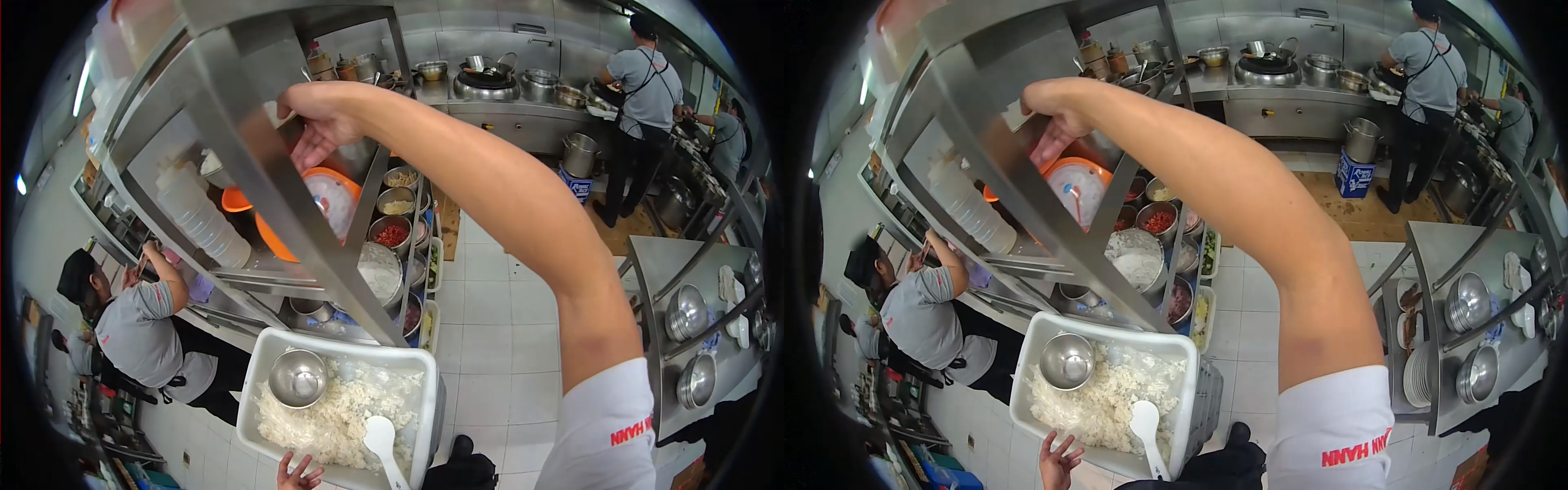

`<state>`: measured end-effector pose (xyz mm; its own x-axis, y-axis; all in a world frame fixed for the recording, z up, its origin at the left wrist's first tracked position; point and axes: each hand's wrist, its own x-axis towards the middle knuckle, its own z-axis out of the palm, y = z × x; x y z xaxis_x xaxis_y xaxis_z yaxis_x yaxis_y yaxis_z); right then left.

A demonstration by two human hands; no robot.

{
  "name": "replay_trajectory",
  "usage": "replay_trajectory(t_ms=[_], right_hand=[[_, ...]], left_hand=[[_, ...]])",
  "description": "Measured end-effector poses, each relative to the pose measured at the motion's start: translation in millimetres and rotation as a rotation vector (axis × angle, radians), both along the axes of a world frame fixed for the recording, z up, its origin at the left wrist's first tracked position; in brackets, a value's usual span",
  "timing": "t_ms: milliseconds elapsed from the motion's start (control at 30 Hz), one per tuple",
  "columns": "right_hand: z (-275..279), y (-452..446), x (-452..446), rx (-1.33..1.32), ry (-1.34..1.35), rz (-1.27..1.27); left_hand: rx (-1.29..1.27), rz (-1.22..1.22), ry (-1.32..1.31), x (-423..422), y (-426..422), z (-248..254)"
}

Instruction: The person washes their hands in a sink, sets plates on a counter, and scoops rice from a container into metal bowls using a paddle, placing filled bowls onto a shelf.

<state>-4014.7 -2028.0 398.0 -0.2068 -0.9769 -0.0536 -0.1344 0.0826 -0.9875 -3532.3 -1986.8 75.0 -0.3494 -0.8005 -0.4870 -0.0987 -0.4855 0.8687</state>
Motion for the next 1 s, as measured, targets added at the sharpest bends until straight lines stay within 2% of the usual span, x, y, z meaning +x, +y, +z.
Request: replay_trajectory(t_ms=[133, 300, 600, 900, 1000], right_hand=[[-1, 2, -19, -0.02, -0.066, 0.128], [-5, 13, -36, -0.131, -0.052, 0.073], [-6, 12, -54, -0.152, -0.054, 0.085], [-1, 2, -44, -0.1, -0.064, 0.103], [2, -8, -40, -0.008, -0.074, 0.124]], left_hand=[[-0.005, 0.003, -0.052, 2, 22, 10], [-0.028, 0.056, -0.114, -12, 38, 19], [-0.014, 0.098, -0.146, -39, 43, 24], [-0.004, 0.028, -0.119, -38, 44, 7], [-0.001, 0.118, -0.086, -44, 48, 10]])
